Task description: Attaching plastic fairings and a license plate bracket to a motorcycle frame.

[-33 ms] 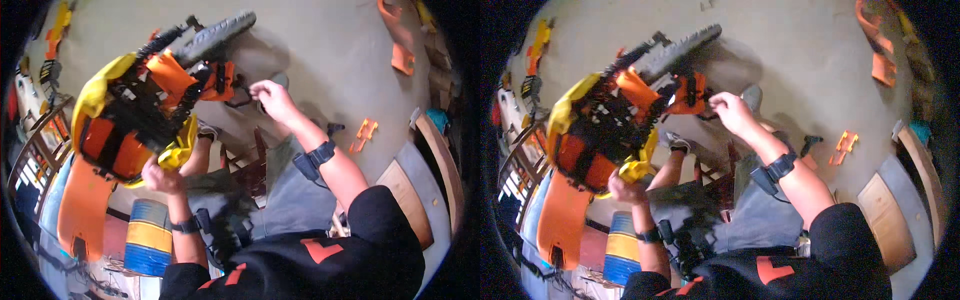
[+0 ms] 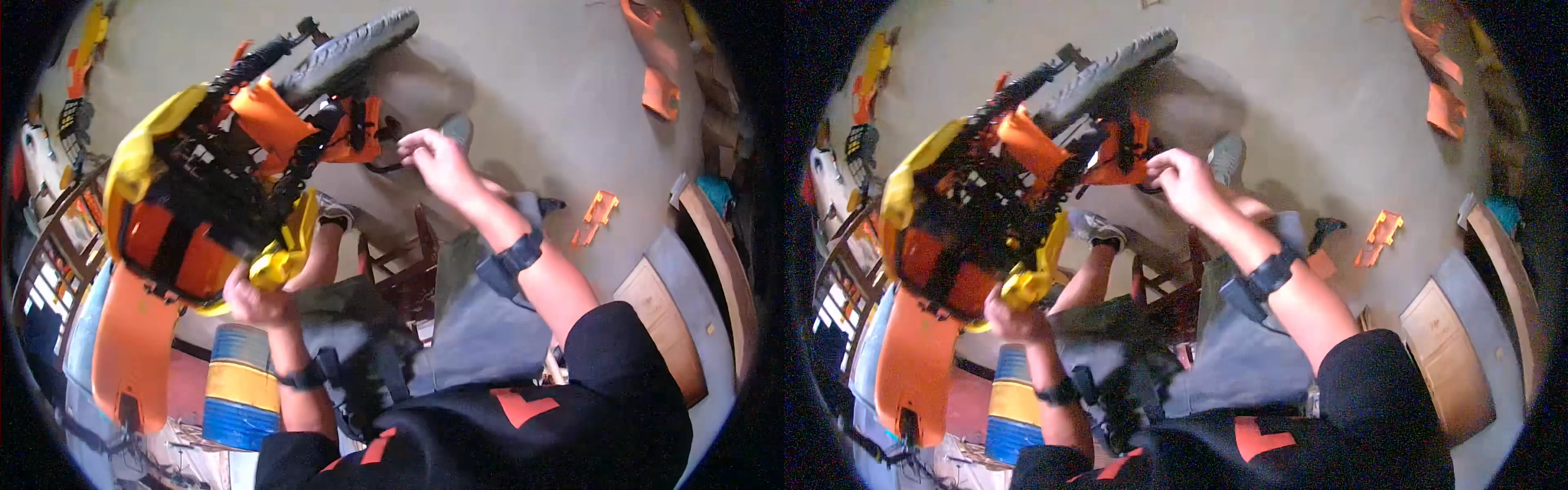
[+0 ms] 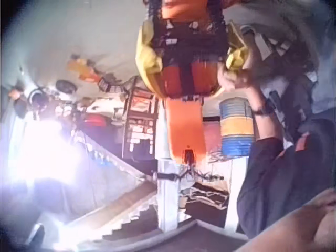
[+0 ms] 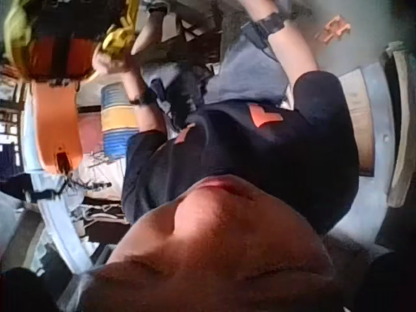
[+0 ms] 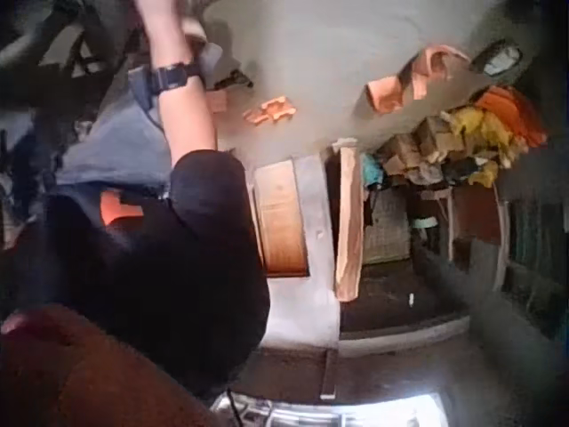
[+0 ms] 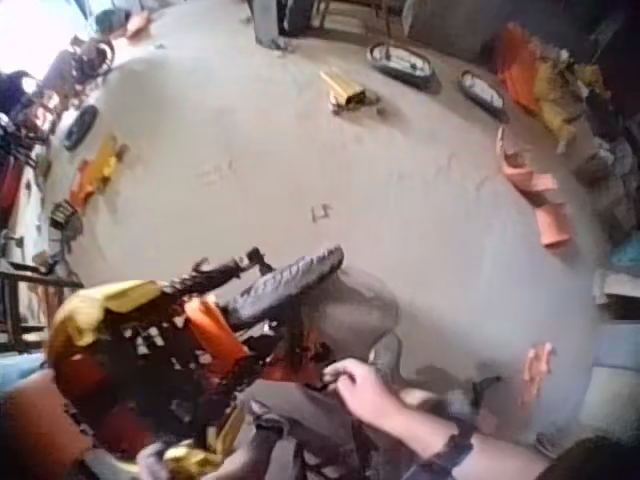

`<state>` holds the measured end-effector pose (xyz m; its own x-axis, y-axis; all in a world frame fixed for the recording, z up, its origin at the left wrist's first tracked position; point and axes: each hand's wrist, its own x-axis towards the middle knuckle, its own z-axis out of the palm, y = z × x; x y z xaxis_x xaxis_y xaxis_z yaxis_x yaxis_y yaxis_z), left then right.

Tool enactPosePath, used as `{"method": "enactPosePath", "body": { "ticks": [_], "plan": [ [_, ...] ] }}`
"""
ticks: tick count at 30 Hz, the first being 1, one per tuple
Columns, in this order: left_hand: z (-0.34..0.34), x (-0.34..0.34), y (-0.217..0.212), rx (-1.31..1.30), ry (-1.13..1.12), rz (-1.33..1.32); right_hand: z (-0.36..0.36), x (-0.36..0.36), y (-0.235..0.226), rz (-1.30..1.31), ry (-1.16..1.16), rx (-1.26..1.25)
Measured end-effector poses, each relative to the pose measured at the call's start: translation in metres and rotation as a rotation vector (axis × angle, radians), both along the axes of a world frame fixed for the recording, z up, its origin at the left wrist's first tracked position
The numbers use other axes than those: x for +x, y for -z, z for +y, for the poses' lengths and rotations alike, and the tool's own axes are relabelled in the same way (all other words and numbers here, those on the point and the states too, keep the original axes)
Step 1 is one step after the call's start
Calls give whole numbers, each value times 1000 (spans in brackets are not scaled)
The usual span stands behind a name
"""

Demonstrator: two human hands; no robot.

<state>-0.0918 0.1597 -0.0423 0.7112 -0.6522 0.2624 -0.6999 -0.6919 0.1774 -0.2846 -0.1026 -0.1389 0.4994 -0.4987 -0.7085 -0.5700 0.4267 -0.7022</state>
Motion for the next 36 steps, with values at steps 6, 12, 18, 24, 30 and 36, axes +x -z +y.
{"method": "enactPosePath", "body": {
  "ticks": [6, 12, 18, 24, 30, 36],
  "plan": [
    [2, -5, 1, -65, -70, -6, 54, 11, 27, -40, -443, -155],
    [-3, -13, 18, -428, -324, 134, 51, 5, 45, 46, -599, -251],
    [-5, -5, 21, -233, 13, -169, 74, -18, 41, -42, -733, -467],
    [-6, 1, 24, -59, -6, -361, 89, -25, 21, -90, -794, -641],
    [-15, -8, 9, -186, -33, -393, 100, -17, -11, -237, -809, -843],
    [-14, -12, 12, -262, -66, -429, 106, -4, -17, -240, -924, -899]
  ]
}}
